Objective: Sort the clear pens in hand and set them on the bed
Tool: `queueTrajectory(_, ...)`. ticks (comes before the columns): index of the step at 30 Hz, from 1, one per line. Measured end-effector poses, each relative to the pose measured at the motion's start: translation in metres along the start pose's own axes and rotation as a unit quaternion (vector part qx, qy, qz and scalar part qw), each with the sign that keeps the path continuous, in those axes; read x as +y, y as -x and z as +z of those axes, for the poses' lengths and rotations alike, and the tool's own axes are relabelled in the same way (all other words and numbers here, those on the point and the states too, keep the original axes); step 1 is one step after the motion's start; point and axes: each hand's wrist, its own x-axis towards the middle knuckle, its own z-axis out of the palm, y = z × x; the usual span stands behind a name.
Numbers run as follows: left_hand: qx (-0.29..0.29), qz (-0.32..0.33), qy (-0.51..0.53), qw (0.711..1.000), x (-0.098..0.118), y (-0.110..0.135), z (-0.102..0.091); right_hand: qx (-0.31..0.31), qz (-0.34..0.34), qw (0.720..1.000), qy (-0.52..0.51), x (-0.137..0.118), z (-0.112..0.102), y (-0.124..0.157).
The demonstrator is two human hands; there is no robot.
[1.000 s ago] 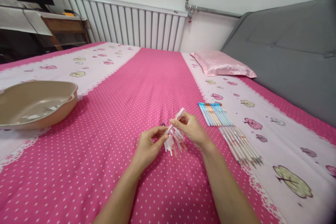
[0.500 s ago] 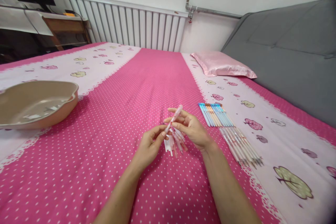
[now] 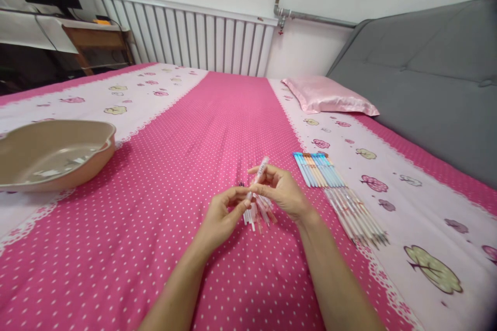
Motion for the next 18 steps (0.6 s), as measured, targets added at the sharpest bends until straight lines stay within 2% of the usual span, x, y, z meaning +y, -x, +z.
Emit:
queueTrajectory(7,-0.011,-0.002,0.021,1.000,-0.0019,0.0002,-0.0005,-0.007,0.006,1.000,0.016,0.0029,0.0004,0.0014)
queueTrajectory(13,-0.007,0.010,0.055,0.998,0.0033,-0.0009,-0.0001,-0.043,0.010,0.997,-0.071,-0.0024,-0.0010,0.0034)
queueTrajectory(18,-0.011,0.016,0.047,0.999,0.0046,-0.0006,-0.0013,-0.048,0.018,0.995,-0.089,-0.0038,-0.0008,0.0035)
